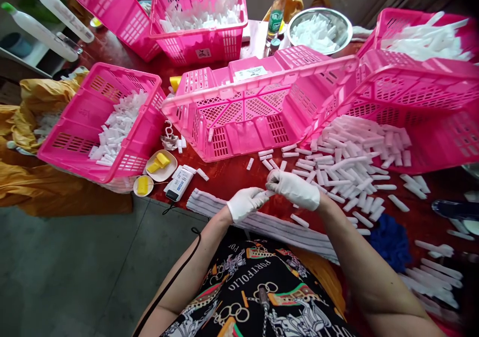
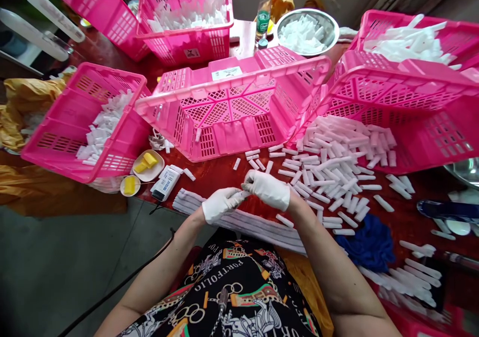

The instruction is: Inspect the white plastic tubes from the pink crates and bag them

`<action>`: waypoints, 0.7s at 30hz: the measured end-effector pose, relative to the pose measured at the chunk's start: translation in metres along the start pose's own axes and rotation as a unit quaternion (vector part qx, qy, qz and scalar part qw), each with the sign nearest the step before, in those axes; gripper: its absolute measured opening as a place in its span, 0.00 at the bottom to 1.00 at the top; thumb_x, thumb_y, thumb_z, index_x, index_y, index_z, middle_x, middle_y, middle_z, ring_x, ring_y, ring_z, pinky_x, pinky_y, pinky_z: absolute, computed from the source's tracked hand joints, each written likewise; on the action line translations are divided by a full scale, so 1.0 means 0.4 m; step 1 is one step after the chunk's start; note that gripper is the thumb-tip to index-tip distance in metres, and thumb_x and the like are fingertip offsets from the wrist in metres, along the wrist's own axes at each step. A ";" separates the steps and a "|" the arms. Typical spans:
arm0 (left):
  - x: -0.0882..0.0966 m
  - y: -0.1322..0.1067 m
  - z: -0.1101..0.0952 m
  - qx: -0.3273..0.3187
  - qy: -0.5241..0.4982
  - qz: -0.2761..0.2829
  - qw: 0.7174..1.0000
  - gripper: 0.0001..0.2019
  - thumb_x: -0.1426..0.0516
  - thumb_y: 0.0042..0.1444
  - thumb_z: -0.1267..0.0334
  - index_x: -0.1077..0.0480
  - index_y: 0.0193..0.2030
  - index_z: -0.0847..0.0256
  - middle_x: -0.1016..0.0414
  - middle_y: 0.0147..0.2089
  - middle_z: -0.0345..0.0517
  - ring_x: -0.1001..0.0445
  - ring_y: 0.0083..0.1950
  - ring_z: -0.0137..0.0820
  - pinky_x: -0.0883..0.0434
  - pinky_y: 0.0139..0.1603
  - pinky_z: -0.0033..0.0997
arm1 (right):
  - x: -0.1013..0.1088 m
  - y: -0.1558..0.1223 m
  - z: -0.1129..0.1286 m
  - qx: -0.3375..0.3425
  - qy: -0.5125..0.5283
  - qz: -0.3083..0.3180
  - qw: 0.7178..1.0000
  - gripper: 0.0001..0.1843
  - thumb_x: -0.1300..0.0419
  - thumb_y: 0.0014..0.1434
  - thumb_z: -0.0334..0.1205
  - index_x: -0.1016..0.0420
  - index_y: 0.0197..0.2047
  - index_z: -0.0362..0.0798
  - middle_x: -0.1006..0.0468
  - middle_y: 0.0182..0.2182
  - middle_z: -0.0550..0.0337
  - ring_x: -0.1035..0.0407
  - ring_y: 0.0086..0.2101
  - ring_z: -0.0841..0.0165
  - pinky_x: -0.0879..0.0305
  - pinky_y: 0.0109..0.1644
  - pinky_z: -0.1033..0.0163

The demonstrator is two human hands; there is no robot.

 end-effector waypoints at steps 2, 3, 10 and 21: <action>-0.009 0.002 -0.003 0.016 -0.009 -0.006 1.000 0.20 0.42 0.50 0.46 0.34 0.32 0.65 0.43 0.22 0.33 0.46 0.23 0.20 0.48 0.23 0.23 | -0.001 -0.003 0.008 -0.005 0.046 -0.036 0.998 0.12 0.41 0.51 0.48 0.33 0.24 0.49 0.31 0.24 0.61 0.39 0.25 0.71 0.41 0.29 0.63; -0.013 0.002 -0.002 0.029 -0.017 -0.012 0.999 0.21 0.42 0.49 0.45 0.35 0.31 0.64 0.44 0.21 0.33 0.47 0.22 0.20 0.49 0.22 0.23 | 0.003 -0.007 0.007 -0.009 0.079 -0.063 0.995 0.14 0.43 0.53 0.50 0.32 0.27 0.49 0.30 0.24 0.60 0.38 0.25 0.70 0.40 0.29 0.63; -0.053 -0.003 -0.001 0.032 -0.180 0.019 0.983 0.26 0.42 0.47 0.39 0.35 0.36 0.64 0.47 0.20 0.30 0.53 0.17 0.17 0.55 0.17 0.22 | 0.083 -0.071 -0.063 -0.043 0.161 -0.259 0.951 0.21 0.47 0.55 0.62 0.35 0.32 0.51 0.33 0.23 0.63 0.38 0.24 0.70 0.39 0.28 0.63; -0.088 -0.016 -0.032 0.055 -0.254 0.112 0.959 0.25 0.43 0.49 0.40 0.36 0.36 0.64 0.46 0.21 0.31 0.56 0.16 0.15 0.58 0.16 0.21 | 0.089 -0.115 -0.030 -0.032 0.154 -0.301 0.940 0.19 0.41 0.53 0.58 0.38 0.31 0.52 0.32 0.21 0.65 0.36 0.21 0.70 0.36 0.27 0.62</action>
Point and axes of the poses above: each hand's wrist, its own y-axis towards the middle knuckle, its own x-axis out of the back of the hand, z = x × y, the point moved 10 cm from there along y, towards the middle knuckle
